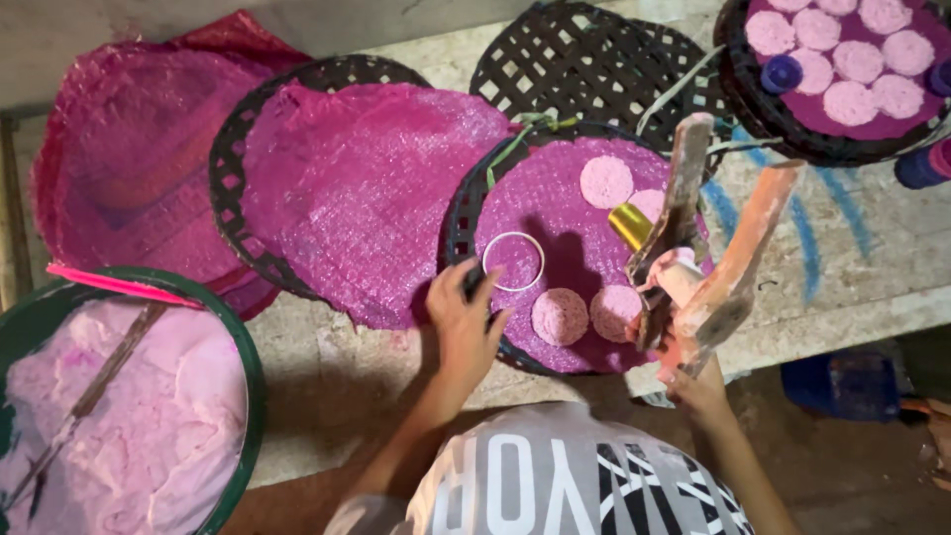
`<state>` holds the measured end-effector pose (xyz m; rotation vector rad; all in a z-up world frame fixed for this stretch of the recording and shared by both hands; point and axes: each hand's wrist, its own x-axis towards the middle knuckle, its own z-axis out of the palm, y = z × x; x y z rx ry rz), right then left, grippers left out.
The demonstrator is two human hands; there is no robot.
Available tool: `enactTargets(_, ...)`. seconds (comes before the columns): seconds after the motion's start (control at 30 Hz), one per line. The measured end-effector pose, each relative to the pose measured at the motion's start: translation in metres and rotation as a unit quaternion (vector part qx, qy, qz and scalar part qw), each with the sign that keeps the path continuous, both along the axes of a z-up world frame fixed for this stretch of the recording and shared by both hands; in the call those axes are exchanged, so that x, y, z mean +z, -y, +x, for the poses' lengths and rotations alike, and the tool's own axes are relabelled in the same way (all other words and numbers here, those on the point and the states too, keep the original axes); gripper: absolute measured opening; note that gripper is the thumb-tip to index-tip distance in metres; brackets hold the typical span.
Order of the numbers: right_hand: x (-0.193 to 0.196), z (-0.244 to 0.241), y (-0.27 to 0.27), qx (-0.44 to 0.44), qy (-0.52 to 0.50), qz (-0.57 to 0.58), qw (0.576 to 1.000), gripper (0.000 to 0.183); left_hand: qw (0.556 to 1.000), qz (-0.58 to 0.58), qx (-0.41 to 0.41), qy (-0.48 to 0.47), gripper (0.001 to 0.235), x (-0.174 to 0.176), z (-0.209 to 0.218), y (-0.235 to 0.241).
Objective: The person scoops pink dough from a green bowl and presses it into a cylindrical mold. They then release the shaped dough onto a purple sheet in a woven basket, repeating the process to form multiple round pieces.
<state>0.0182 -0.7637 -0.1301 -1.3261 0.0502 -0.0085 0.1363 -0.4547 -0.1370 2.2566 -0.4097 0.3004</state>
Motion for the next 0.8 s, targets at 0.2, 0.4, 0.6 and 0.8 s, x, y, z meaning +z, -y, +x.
enactTargets(0.2, 0.006, -0.015, 0.003, -0.042, 0.003, -0.02, 0.999, 0.115, 0.995, 0.083, -0.059, -0.007, 0.015, 0.004, 0.025, 0.02)
enactTargets(0.4, 0.005, -0.037, 0.009, -0.066, -0.058, -0.03, 0.996, 0.112, 0.993, 0.088, -0.081, 0.014, 0.015, -0.01, 0.005, 0.017)
enactTargets(0.6, 0.031, -0.002, 0.02, 0.125, -0.075, -0.095, 0.985, 0.101, 0.984, -0.105, -0.107, -0.093, 0.055, 0.024, 0.042, 0.013)
enactTargets(0.8, 0.067, 0.052, -0.003, 0.383, -0.299, 0.033, 0.873, 0.087, 0.392, -0.708, -0.45, -0.377, 0.086, 0.054, 0.1, 0.021)
